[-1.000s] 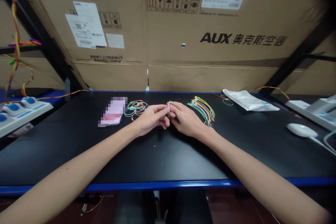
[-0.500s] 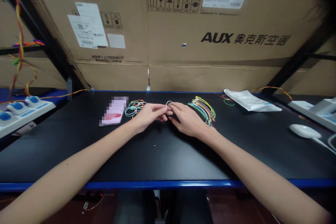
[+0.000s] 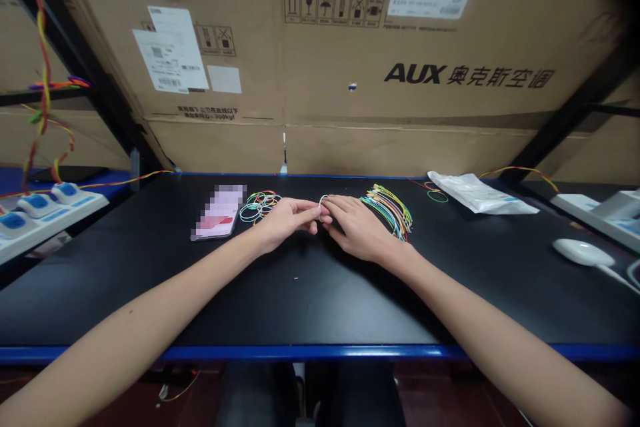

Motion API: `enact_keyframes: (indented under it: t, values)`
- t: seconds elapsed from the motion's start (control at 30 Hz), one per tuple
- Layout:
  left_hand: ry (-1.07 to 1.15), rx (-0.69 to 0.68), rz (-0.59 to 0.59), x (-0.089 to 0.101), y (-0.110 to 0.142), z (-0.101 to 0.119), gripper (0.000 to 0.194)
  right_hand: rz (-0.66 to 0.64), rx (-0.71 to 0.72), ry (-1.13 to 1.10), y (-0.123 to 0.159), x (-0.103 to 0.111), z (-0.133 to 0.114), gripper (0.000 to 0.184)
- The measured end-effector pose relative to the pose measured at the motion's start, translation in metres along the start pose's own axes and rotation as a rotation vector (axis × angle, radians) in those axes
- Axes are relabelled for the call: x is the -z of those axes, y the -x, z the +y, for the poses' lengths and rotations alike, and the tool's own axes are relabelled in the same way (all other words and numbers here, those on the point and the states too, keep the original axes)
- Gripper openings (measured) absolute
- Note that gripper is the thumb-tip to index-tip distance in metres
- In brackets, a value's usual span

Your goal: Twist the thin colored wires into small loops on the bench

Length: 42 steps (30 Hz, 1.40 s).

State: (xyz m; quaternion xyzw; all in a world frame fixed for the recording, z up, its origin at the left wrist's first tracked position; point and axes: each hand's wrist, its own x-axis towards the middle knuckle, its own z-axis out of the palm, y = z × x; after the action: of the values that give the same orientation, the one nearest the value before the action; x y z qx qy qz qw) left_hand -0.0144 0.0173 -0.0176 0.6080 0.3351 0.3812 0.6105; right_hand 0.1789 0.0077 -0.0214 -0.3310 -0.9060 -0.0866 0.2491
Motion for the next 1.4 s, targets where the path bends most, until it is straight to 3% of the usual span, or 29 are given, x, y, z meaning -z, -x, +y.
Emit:
enact_keyframes:
  t: [0.23,0.4,0.53,0.67,0.9,0.97,1.1,1.2,1.4]
  values:
    - [0.063,-0.004,0.211,0.0027,-0.0026,0.0002,0.023,0.056,-0.004,0.093,0.0007,0.0008,-0.0011,0.036]
    - [0.177,0.052,0.036,0.003,-0.0009,0.0015,0.028,0.084,-0.015,0.107,0.001,0.0011,0.0005,0.037]
    - [0.116,0.068,-0.068,0.0005,0.0009,0.0011,0.028,0.064,-0.011,0.099,0.0012,-0.0026,-0.0001,0.035]
    - [-0.045,0.044,-0.015,-0.0003,0.0004,0.0002,0.028,0.038,-0.014,0.095,0.0019,-0.0044,-0.001,0.037]
    - [-0.196,-0.01,0.202,0.0037,-0.0031,0.0027,0.022,0.032,-0.033,0.06,0.0014,-0.0009,-0.0046,0.036]
    - [-0.151,0.01,0.192,0.0052,-0.0028,0.0031,0.022,0.039,-0.039,0.03,0.0011,-0.001,-0.0048,0.036]
    - [0.054,0.051,0.003,0.0022,0.0001,0.0021,0.026,0.042,-0.036,-0.006,0.0005,-0.0017,-0.0013,0.035]
    - [0.087,0.064,-0.085,-0.0026,0.002,0.0006,0.028,0.032,-0.003,-0.038,-0.0001,-0.0015,0.0011,0.036]
    - [-0.042,0.033,0.044,-0.0008,0.0004,-0.0011,0.027,0.044,-0.015,-0.017,0.001,-0.0015,0.0014,0.033]
